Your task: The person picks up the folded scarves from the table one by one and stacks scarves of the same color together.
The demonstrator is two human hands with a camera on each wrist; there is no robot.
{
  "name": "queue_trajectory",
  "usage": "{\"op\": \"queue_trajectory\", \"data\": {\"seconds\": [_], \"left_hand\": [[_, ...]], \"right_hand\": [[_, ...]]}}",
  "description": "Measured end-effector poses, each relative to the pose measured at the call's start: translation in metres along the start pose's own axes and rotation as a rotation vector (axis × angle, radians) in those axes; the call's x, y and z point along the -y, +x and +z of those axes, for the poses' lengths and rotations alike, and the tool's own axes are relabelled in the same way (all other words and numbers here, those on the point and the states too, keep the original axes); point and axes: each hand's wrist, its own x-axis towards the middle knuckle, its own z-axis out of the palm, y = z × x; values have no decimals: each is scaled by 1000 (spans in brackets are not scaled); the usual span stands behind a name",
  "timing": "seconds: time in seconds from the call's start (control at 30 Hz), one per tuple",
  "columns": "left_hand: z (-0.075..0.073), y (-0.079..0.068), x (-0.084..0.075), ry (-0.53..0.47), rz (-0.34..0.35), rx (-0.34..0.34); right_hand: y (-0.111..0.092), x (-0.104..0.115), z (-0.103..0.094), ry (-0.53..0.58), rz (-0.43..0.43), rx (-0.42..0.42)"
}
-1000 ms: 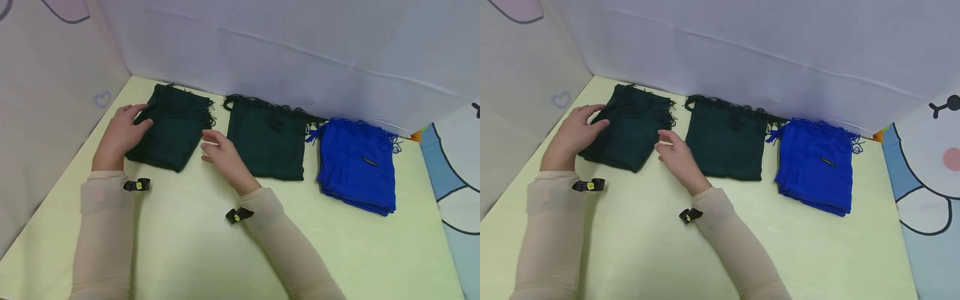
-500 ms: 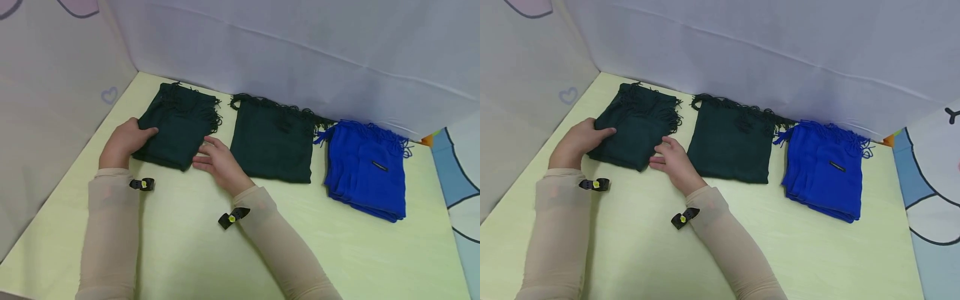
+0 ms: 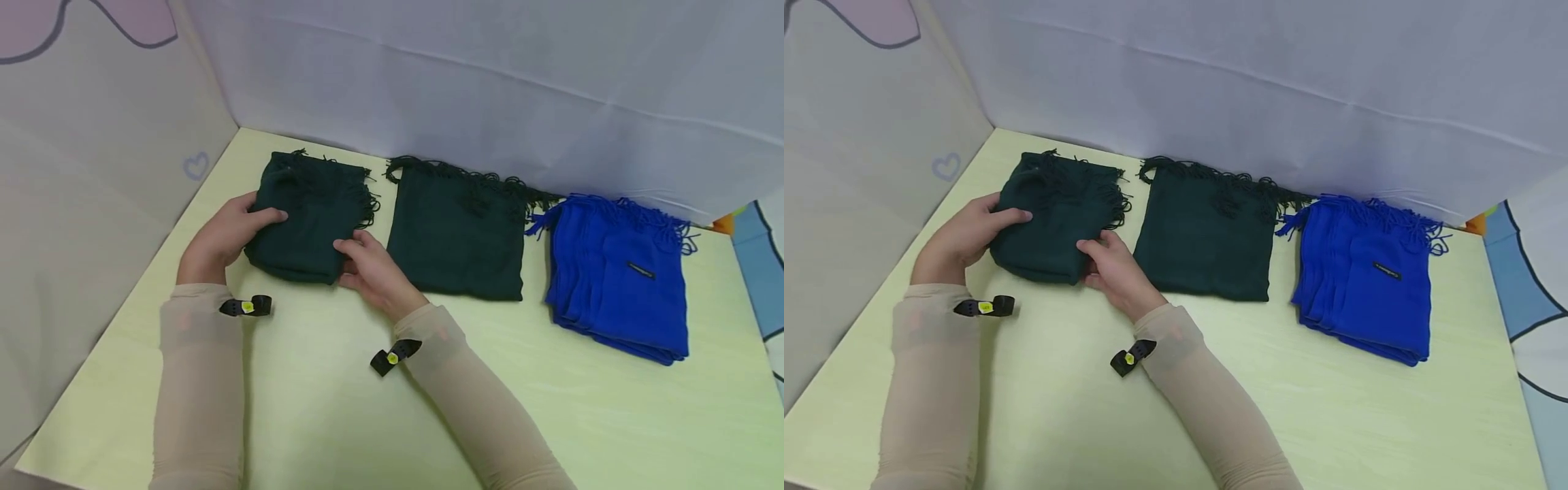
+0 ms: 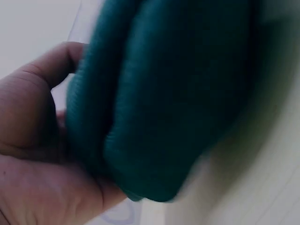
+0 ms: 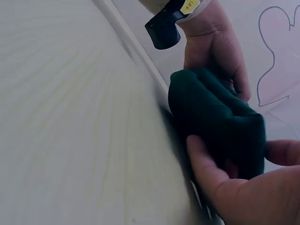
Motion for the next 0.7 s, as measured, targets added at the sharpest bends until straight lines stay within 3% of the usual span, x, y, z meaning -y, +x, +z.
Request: {"op": "queue_trajectory", "data": {"seconds": [0.2,0.33,0.5,0.7], "left_hand": [[8,2,0,-320,89,14],[10,2,6,-500,139,28],[13,5,5,-598,108,65],[23,7,-6,-586,29,94]], "right_hand": [[1,-1,-1,91,-65,-41],[2,-4,2,149,-104,4],[5,-7,3,102,-119,26],[5,-2,-1,37,-142,3]]}}
